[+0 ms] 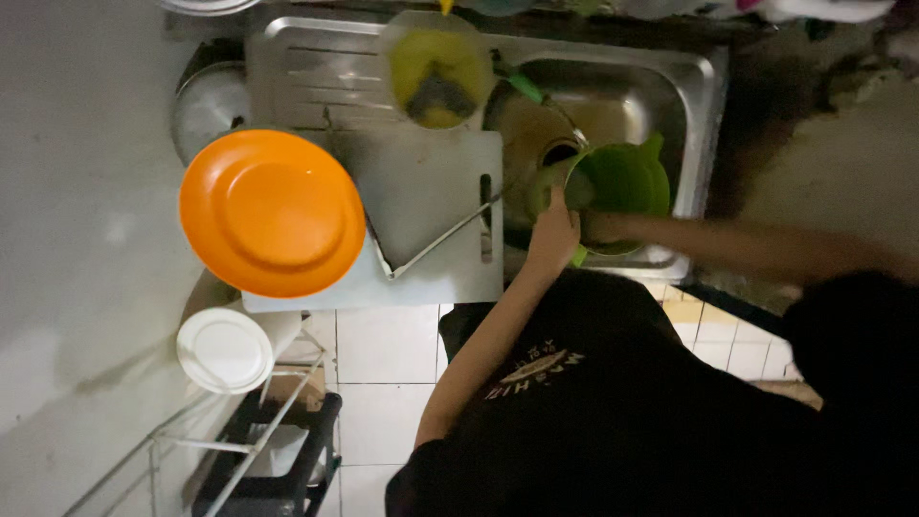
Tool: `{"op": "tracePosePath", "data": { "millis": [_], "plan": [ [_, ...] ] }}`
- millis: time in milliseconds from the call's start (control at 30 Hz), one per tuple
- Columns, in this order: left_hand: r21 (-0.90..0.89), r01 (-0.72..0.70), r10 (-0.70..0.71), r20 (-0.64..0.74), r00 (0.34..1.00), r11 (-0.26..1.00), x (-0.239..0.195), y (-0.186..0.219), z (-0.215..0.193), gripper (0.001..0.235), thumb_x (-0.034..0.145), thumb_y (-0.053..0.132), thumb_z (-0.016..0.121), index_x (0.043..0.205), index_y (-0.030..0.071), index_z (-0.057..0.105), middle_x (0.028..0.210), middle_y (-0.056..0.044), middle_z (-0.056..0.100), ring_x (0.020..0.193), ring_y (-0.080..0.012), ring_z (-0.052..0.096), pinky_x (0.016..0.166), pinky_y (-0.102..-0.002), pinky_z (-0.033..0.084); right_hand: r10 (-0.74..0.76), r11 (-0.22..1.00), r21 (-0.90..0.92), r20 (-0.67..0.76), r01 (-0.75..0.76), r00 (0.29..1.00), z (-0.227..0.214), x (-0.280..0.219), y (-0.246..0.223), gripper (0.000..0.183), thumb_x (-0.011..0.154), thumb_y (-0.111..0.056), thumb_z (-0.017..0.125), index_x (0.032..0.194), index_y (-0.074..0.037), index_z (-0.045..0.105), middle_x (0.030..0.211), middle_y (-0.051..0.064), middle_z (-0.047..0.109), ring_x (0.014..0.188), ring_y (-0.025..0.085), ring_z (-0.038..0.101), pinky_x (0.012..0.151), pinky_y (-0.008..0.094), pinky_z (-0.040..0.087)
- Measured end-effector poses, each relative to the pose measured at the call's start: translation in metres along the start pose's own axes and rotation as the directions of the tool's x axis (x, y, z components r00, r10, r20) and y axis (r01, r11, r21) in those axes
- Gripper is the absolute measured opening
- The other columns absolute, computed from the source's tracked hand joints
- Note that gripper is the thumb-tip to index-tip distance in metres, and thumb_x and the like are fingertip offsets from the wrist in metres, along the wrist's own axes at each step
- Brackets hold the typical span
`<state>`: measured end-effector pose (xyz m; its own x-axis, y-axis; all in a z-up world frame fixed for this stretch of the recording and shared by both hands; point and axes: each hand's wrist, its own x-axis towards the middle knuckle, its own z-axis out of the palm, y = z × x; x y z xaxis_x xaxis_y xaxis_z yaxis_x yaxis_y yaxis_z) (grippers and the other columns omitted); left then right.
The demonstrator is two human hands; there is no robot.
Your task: The person washes a variety of dishes including plates, bowls, a pitcher, and a ladle using a sponge and soapy water in a kitchen sink. The person scrubs each item individually, rinses them under running water, and sets them aside.
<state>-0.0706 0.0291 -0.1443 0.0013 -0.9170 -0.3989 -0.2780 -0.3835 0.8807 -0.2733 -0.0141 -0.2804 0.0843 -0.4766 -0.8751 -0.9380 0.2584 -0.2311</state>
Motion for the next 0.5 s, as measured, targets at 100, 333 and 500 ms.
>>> {"op": "tracePosePath", "data": {
  "millis": [100, 333, 500],
  "plan": [
    [0.038, 0.100, -0.104, 0.129, 0.986, 0.994, -0.004, 0.011, -0.002, 0.072, 0.097, 0.012, 0.049, 0.161, 0.004, 0.018, 0.085, -0.032, 0.066, 0.072, -0.0478, 0.065, 0.067, -0.055, 0.053, 0.025, 0.996, 0.083, -0.189, -0.009, 0.982, -0.028, 0.015, 0.006, 0.033, 0.106, -0.036, 0.055, 0.111, -0.004, 0.062, 0.100, 0.012, 0.062, 0.079, 0.023, 0.057, 0.069, 0.040, 0.052],
    [0.078, 0.066, -0.074, 0.109, 0.991, 0.995, 0.008, -0.004, -0.004, 0.071, 0.098, 0.013, 0.052, 0.158, -0.003, 0.017, 0.080, -0.029, 0.067, 0.071, -0.0459, 0.066, 0.065, -0.053, 0.054, 0.027, 0.990, 0.139, -0.309, 0.017, 0.951, -0.023, 0.035, -0.014, 0.035, 0.106, -0.037, 0.055, 0.112, -0.004, 0.063, 0.102, 0.012, 0.063, 0.079, 0.023, 0.057, 0.069, 0.040, 0.052],
    [0.133, 0.014, -0.023, 0.067, 0.997, 0.991, -0.007, -0.011, 0.011, 0.076, 0.099, 0.015, 0.053, 0.157, -0.009, 0.011, 0.085, -0.032, 0.067, 0.074, -0.0476, 0.064, 0.068, -0.056, 0.051, 0.005, 0.998, 0.062, -0.100, 0.002, 0.995, -0.001, 0.006, 0.006, 0.036, 0.106, -0.037, 0.056, 0.113, -0.003, 0.063, 0.103, 0.012, 0.063, 0.080, 0.023, 0.057, 0.070, 0.040, 0.052]
  ]
}}
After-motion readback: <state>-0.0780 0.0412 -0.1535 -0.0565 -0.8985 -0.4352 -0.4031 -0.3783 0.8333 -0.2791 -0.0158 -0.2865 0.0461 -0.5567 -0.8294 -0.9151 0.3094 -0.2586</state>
